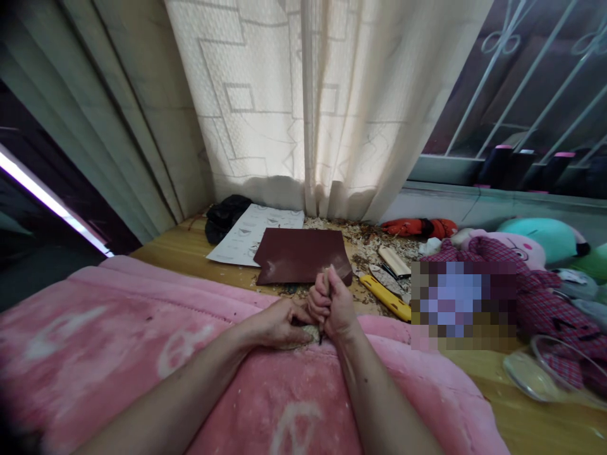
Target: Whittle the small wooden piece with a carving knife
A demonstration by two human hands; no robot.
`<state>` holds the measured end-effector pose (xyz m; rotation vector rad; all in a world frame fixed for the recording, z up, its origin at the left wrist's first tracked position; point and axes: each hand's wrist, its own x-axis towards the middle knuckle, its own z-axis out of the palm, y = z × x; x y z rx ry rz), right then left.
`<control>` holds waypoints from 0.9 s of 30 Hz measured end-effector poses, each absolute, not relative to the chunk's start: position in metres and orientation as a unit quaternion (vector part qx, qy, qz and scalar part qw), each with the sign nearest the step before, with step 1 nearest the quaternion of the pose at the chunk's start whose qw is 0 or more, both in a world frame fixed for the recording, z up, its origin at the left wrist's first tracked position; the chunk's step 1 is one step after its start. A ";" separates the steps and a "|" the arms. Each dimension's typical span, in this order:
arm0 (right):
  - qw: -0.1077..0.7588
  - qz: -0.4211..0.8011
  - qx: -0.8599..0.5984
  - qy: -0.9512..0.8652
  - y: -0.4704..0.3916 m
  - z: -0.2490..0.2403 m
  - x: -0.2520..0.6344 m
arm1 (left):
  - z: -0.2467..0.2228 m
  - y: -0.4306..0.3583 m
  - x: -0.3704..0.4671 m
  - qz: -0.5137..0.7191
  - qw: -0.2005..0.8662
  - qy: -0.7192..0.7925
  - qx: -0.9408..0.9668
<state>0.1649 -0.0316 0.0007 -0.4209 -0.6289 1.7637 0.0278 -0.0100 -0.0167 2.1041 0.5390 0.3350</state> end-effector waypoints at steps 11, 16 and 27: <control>0.660 0.688 -0.168 -0.249 -0.028 0.006 0.188 | -0.010 -0.013 0.024 0.103 0.400 0.262 0.872; 0.685 0.665 -0.180 -0.238 -0.027 0.004 0.183 | -0.012 -0.011 0.024 0.109 0.409 0.258 0.868; 0.718 0.609 -0.262 -0.213 -0.025 0.006 0.175 | -0.018 -0.011 0.024 0.104 0.402 0.278 0.866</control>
